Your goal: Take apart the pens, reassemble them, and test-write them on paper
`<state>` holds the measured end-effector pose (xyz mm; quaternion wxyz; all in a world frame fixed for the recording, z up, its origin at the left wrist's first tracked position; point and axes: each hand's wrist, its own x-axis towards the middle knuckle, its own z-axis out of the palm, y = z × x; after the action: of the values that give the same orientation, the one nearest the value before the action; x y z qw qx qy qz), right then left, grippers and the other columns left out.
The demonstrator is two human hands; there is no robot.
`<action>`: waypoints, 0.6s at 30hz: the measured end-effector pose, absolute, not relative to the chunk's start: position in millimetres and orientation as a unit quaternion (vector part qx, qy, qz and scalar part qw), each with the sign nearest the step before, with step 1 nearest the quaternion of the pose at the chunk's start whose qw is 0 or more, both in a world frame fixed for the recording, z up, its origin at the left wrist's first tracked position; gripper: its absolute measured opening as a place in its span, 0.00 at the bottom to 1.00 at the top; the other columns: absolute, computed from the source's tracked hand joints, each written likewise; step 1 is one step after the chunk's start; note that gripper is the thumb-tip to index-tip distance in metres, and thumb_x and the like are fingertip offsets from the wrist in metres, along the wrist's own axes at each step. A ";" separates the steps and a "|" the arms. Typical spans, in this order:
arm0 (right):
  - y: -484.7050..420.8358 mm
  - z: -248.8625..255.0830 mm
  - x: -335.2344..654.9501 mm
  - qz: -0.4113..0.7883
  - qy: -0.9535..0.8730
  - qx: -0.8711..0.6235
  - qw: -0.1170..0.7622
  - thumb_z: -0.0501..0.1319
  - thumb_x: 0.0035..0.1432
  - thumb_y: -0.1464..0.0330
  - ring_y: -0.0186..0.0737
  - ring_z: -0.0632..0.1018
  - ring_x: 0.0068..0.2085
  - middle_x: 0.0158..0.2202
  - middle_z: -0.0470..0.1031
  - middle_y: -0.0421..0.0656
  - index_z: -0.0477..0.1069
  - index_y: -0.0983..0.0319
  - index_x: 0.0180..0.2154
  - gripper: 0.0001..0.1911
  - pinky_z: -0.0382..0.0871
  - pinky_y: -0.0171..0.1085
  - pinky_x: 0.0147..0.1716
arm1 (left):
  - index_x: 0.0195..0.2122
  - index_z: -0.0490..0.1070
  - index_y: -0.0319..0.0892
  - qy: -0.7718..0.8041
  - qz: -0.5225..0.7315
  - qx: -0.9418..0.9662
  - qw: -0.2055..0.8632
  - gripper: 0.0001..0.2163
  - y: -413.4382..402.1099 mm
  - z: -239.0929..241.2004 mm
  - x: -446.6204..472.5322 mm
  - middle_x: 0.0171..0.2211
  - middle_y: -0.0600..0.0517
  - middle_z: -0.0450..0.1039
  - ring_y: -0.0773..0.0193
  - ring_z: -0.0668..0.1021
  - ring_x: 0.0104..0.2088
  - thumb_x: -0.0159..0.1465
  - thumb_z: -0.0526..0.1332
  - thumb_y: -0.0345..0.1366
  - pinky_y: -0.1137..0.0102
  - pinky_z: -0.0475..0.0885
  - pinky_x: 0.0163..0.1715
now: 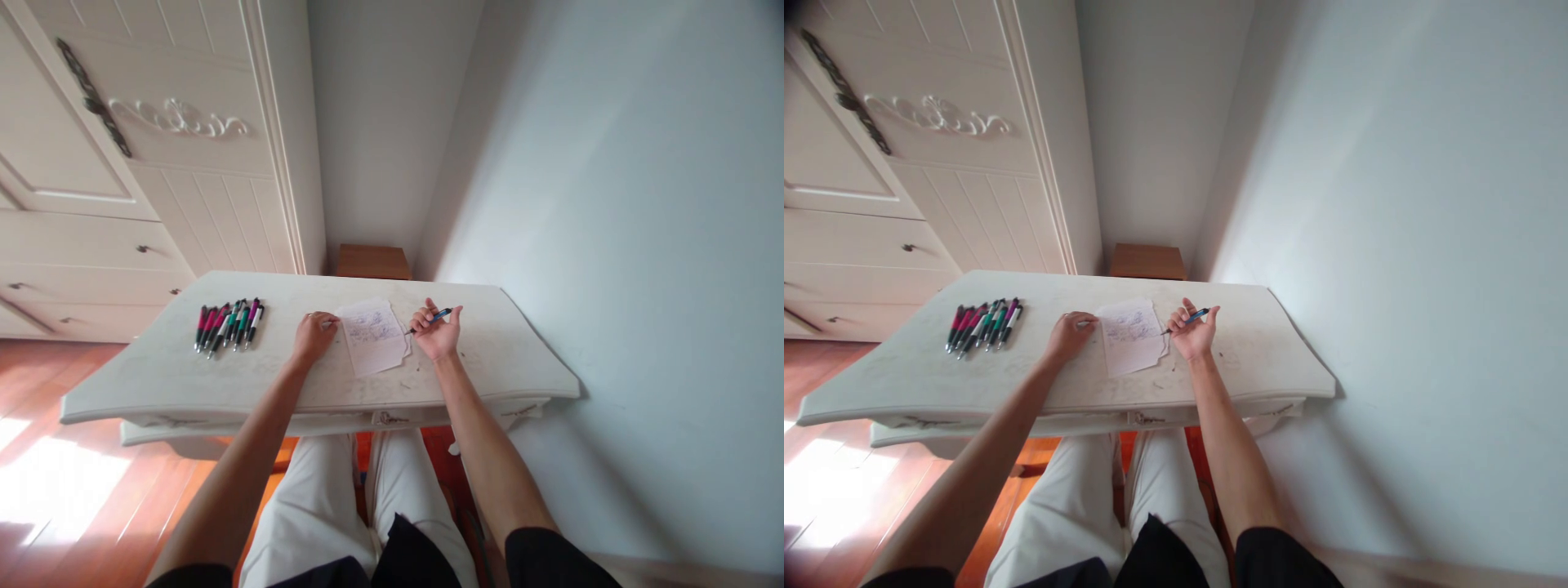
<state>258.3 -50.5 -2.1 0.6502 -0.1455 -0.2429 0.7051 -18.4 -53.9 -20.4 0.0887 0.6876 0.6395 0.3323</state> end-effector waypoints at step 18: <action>-58.1 4.3 260.4 0.679 -0.237 -0.158 0.676 0.45 0.62 0.48 0.34 0.62 0.23 0.21 0.59 0.38 0.74 0.57 0.37 0.26 0.61 0.35 0.21 | 0.36 0.79 0.44 0.639 0.338 0.686 0.078 0.14 -47.9 -28.5 -22.2 0.42 0.50 0.79 0.56 0.77 0.46 0.56 0.55 0.36 0.68 0.68 0.52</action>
<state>260.4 -58.1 4.3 0.6761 -0.1584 -0.2370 0.6795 -22.2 -47.9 -28.5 0.0783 0.6863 0.6391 0.3384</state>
